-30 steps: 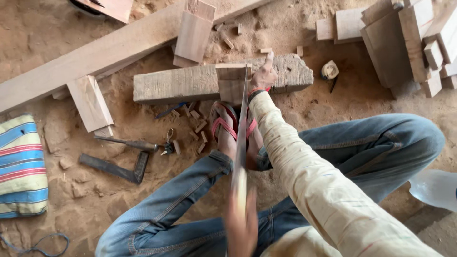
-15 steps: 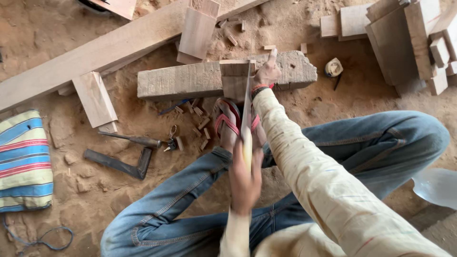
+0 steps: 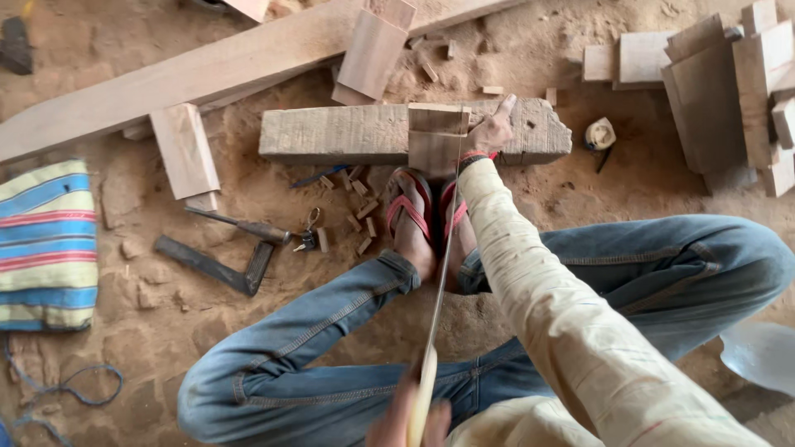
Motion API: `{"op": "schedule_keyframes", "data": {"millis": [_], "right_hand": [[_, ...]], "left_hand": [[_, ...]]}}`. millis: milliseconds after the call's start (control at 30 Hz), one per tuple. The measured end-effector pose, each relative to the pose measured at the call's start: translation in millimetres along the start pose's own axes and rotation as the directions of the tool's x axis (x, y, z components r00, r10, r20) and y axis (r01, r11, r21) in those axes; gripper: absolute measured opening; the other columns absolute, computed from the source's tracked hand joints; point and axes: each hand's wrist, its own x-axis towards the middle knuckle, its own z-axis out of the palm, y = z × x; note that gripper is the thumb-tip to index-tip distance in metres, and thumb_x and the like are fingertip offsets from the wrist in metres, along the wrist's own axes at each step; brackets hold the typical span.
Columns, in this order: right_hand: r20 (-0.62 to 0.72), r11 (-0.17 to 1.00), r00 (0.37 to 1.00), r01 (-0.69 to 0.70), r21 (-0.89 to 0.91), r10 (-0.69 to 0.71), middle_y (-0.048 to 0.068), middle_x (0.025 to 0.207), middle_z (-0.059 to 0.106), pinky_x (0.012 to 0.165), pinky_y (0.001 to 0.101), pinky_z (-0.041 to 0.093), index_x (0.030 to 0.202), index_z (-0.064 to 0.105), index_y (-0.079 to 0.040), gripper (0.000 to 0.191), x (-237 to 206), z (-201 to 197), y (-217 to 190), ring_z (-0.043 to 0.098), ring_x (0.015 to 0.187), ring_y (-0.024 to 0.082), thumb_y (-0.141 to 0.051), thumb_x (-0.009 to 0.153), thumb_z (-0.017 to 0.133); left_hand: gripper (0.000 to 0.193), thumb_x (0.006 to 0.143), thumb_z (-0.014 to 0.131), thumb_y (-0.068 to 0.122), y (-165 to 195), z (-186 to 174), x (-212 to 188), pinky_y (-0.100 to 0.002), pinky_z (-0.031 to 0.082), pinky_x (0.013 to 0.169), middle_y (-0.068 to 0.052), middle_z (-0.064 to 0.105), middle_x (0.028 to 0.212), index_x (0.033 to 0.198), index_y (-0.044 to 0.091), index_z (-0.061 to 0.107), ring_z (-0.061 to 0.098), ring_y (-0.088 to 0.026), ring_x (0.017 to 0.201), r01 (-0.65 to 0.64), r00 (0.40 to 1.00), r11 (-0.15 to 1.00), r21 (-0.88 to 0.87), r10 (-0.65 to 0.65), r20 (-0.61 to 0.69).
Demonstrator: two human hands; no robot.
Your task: The person sits on the ground and uses a hand saw to cut small pieces of wood. They hold the wood with their left hand and saw with their right hand, repeatedly cutting and stacking the pieces.
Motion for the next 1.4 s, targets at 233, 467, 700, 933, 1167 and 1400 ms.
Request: {"op": "schedule_keyframes", "data": {"millis": [233,467,700,933,1167,1400], "right_hand": [[0.041,1.0,0.999,0.017,0.017,-0.018,0.005,0.052,0.049,0.05,0.0366,0.036,0.058,0.055,-0.009,0.064,-7,-7,-14,0.043,0.048,0.018,-0.056,0.102,0.052],[0.222,0.998,0.975,0.003,0.063,-0.017,0.002,0.053,0.046,0.046,0.0331,0.033,0.058,0.051,-0.013,0.06,4,-5,-38,0.042,0.047,0.015,-0.053,0.102,0.052],[0.264,0.958,0.921,0.276,0.072,-0.285,0.001,0.066,0.065,0.06,0.0284,0.044,0.072,0.069,-0.009,0.053,-8,4,-12,0.054,0.058,0.011,-0.047,0.104,0.052],[0.898,0.791,0.409,0.597,-0.129,-0.162,0.008,0.098,0.077,0.08,0.0274,0.059,0.108,0.077,-0.002,0.022,0,-8,-31,0.071,0.088,0.015,-0.018,0.095,0.08],[0.998,0.726,0.024,0.688,0.022,-0.053,0.008,0.12,0.075,0.094,0.0342,0.059,0.132,0.069,-0.008,0.041,26,-17,-53,0.072,0.107,0.019,-0.013,0.092,0.074],[0.995,0.31,0.037,0.951,-0.006,-0.093,0.011,0.112,0.076,0.086,0.0406,0.059,0.125,0.071,-0.011,0.031,17,-35,-81,0.075,0.096,0.028,-0.019,0.096,0.071]], "left_hand": [[0.046,0.092,0.072,0.013,48,5,107,-0.034,0.056,0.069,-0.024,0.069,0.104,0.131,-0.003,0.054,0.071,-0.031,0.087,-0.142,0.99,0.99,-0.004,0.142,-0.015],[0.043,0.09,0.074,0.012,-13,79,223,-0.032,0.051,0.062,-0.02,0.066,0.094,0.125,-0.003,0.055,0.065,-0.026,0.076,-0.302,0.953,0.949,-0.086,0.304,0.001],[0.039,0.088,0.075,0.011,-2,25,106,-0.03,0.047,0.055,-0.016,0.064,0.083,0.119,-0.003,0.056,0.06,-0.02,0.066,-0.09,0.996,0.991,-0.103,0.088,-0.02],[0.036,0.085,0.076,0.011,-4,-47,-11,-0.028,0.043,0.048,-0.013,0.061,0.073,0.113,-0.003,0.057,0.054,-0.015,0.055,0.23,0.929,0.937,-0.262,-0.292,-0.228],[0.033,0.083,0.078,0.01,-4,-17,-26,-0.025,0.038,0.041,-0.009,0.059,0.063,0.107,-0.003,0.059,0.049,-0.01,0.045,0.222,0.901,0.834,-0.505,-0.373,-0.221],[0.046,0.091,0.07,0.006,12,2,-14,-0.027,0.05,0.065,-0.015,0.063,0.098,0.13,-0.007,0.051,0.059,-0.016,0.073,-0.076,0.965,0.973,-0.22,0.016,-0.263]]}}
